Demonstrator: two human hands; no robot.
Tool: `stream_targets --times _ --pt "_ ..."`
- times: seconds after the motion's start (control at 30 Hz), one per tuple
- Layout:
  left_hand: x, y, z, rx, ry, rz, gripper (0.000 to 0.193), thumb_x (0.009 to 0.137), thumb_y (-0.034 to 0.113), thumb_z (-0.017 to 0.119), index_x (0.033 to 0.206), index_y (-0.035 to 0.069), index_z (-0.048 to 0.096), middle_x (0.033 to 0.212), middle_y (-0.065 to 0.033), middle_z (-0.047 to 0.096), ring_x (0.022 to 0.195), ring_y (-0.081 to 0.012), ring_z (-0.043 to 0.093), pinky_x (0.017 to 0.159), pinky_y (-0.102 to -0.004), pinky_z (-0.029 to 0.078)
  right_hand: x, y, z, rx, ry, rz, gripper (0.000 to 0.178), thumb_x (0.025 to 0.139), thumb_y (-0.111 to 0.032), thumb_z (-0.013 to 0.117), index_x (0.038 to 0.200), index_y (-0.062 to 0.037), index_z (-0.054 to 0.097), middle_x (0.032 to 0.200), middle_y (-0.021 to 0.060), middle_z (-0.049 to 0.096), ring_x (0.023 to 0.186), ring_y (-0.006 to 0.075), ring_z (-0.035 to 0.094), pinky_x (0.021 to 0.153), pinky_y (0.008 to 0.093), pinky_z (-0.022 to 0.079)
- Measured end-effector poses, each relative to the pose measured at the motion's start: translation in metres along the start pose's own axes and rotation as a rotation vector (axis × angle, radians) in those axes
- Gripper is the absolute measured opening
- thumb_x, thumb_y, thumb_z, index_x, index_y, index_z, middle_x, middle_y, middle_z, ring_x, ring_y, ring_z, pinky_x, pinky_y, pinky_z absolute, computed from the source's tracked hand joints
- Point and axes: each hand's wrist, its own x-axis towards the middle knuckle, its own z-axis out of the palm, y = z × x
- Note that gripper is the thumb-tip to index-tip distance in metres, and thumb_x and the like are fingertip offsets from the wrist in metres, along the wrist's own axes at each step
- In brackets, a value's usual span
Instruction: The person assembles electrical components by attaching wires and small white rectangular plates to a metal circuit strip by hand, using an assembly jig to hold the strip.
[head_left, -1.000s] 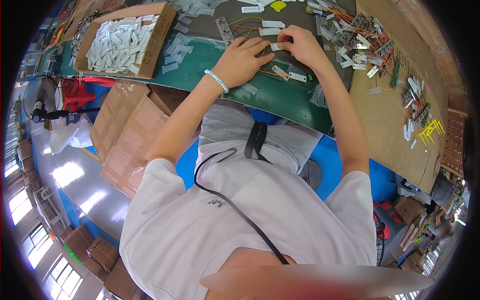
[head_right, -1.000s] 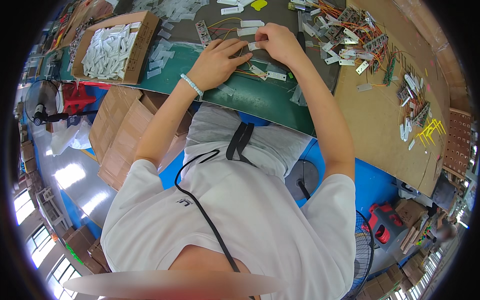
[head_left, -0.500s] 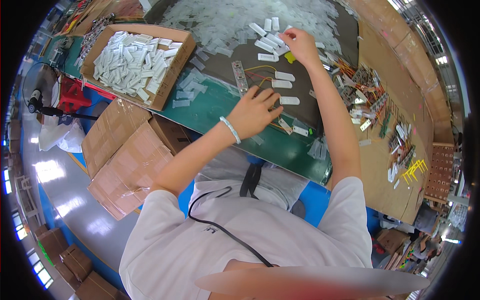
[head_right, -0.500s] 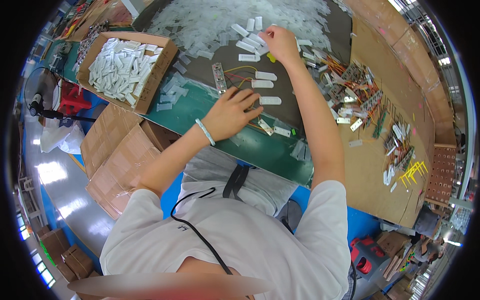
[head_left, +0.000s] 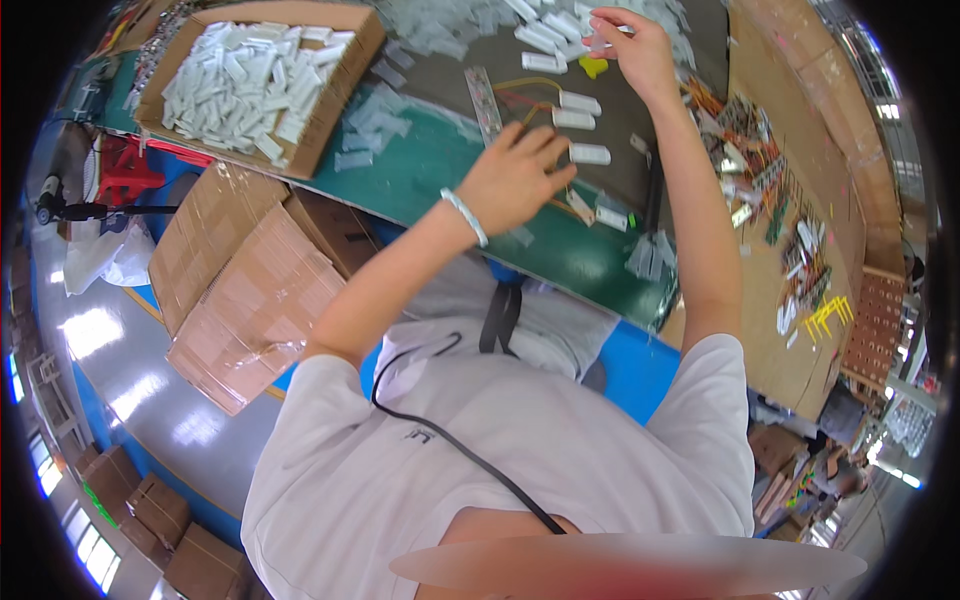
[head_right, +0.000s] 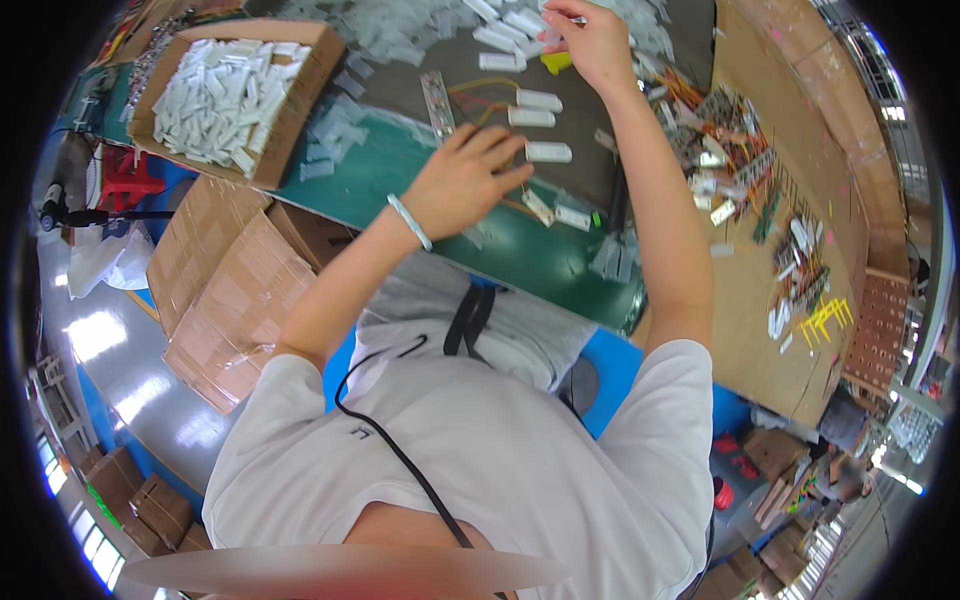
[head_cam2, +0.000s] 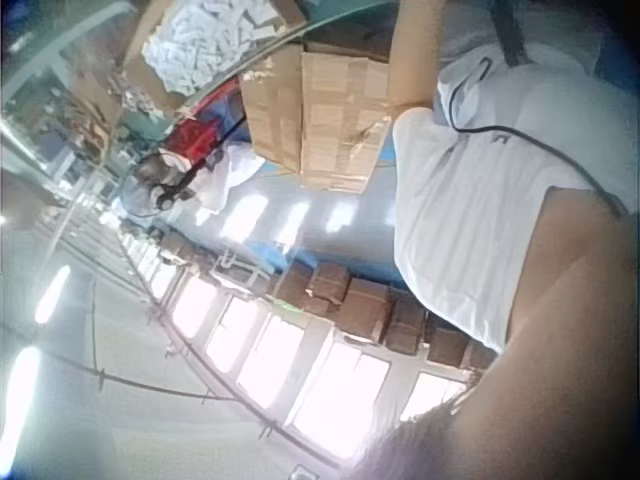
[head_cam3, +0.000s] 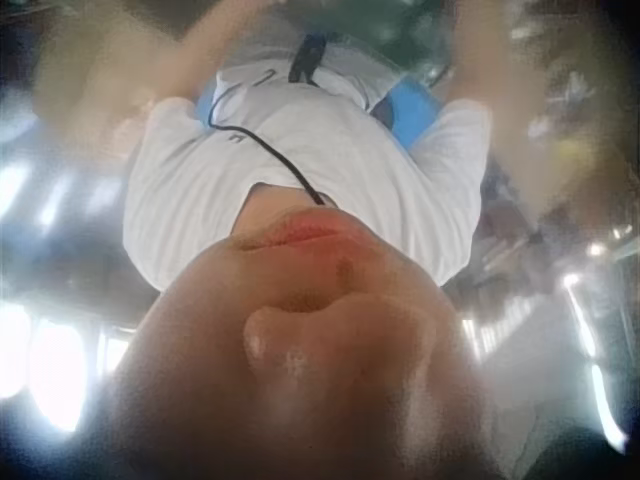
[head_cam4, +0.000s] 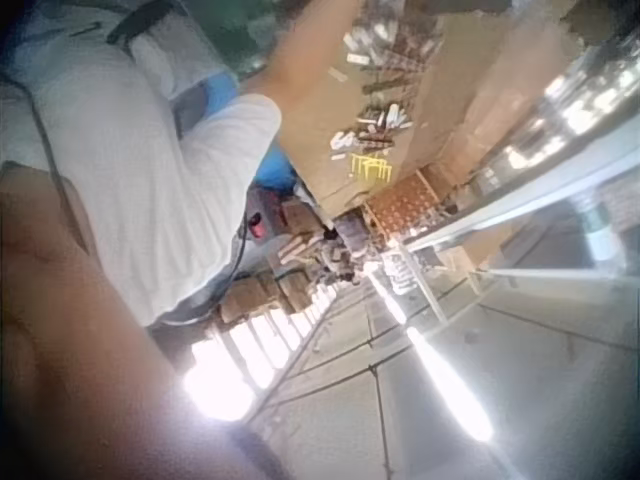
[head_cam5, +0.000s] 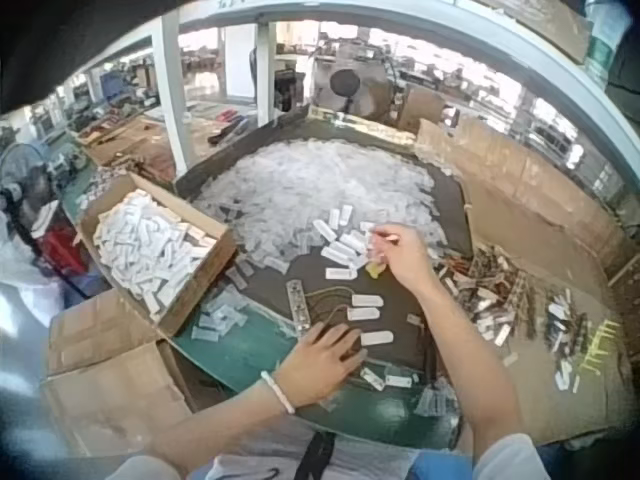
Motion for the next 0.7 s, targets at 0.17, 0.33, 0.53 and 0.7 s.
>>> stream_targets --times 0.17,0.33,0.53,0.7 --pt "0.004 -0.001 0.004 0.082 -0.028 0.015 0.037 0.082 0.016 0.066 0.119 0.016 0.072 0.133 -0.0058 0.06 0.128 -0.0235 0.051 0.108 -0.0425 0.04 -0.099 -0.025 -0.033 -1.147 -0.204 -0.467 0.021 0.086 -0.011 0.069 0.106 -0.01 0.073 0.098 0.0096 0.072 0.083 0.0265 0.069 0.07 0.0369 0.057" --pt "0.003 0.001 0.005 0.097 -0.035 0.024 0.038 0.084 0.015 0.065 0.122 0.017 0.071 0.136 -0.0051 0.059 0.129 -0.0234 0.051 0.108 -0.0423 0.04 -0.133 0.003 -0.044 -1.184 -0.296 -0.552 0.018 0.084 -0.009 0.068 0.101 -0.007 0.071 0.101 0.0083 0.072 0.092 0.0294 0.066 0.078 0.042 0.056" --pt "0.001 0.0 0.006 0.14 -0.041 0.046 0.034 0.088 0.018 0.062 0.121 0.019 0.07 0.134 -0.0033 0.061 0.127 -0.0218 0.053 0.106 -0.0426 0.041 -0.142 -0.006 -0.044 -1.025 -0.196 -0.483 0.016 0.084 -0.007 0.07 0.1 -0.0047 0.072 0.099 0.0085 0.073 0.096 0.0289 0.066 0.083 0.04 0.055" --pt "0.003 -0.001 0.005 0.145 -0.058 0.051 0.034 0.088 0.018 0.062 0.121 0.021 0.071 0.136 -0.0035 0.061 0.128 -0.0217 0.053 0.108 -0.0422 0.04 -0.148 -0.002 -0.031 -0.75 -0.291 -0.47 0.015 0.084 -0.007 0.072 0.098 -0.0032 0.073 0.102 0.0098 0.073 0.099 0.0283 0.067 0.086 0.0373 0.054"
